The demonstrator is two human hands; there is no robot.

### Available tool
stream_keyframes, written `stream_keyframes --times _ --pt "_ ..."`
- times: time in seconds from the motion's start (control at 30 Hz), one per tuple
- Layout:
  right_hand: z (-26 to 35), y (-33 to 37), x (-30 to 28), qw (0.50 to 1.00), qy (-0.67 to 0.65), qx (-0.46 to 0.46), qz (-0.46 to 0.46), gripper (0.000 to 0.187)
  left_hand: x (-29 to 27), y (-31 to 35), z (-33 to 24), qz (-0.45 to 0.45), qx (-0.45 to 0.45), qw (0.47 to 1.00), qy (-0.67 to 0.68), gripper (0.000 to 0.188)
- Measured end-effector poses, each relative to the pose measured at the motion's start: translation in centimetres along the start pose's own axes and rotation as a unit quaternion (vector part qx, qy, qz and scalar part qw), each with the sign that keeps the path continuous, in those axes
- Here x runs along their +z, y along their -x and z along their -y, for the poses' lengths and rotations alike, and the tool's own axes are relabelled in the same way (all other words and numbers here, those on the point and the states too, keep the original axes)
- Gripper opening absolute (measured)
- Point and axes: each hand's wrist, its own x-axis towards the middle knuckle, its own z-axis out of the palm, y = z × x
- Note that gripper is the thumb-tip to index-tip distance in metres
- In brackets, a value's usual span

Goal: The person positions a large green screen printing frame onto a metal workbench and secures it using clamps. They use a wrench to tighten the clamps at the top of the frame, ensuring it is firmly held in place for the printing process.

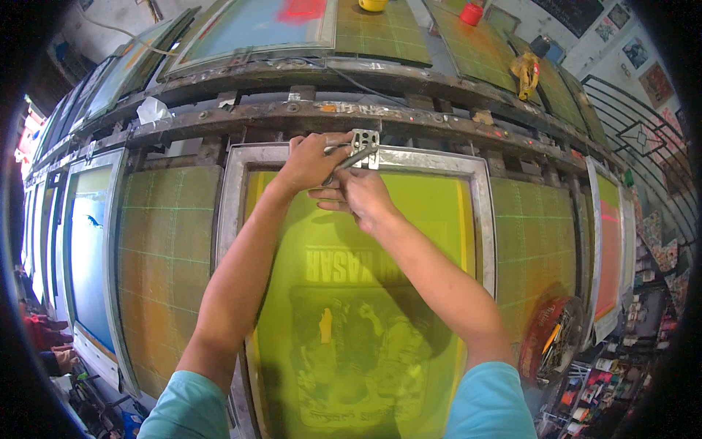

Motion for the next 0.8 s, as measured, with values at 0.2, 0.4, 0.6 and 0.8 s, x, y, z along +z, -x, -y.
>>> stream_keyframes --times 0.2,0.4,0.6,0.8 --pt "-2.1 3.2 -2.2 0.997 0.009 -0.070 -0.029 0.027 0.7 0.3 0.1 -0.053 0.021 0.998 -0.023 0.058" --pt "2.8 3.9 -10.7 0.933 0.317 -0.137 -0.097 0.021 0.5 0.7 -0.2 -0.044 0.009 0.998 -0.032 0.058" --pt "10.4 -0.3 -16.9 0.927 0.367 -0.067 0.044 0.021 0.3 0.7 -0.6 -0.038 0.003 0.999 -0.038 0.060" --pt "13.9 -3.6 -16.3 0.896 0.433 -0.031 0.091 0.022 0.5 0.5 -0.3 -0.032 0.001 0.998 -0.050 0.061"
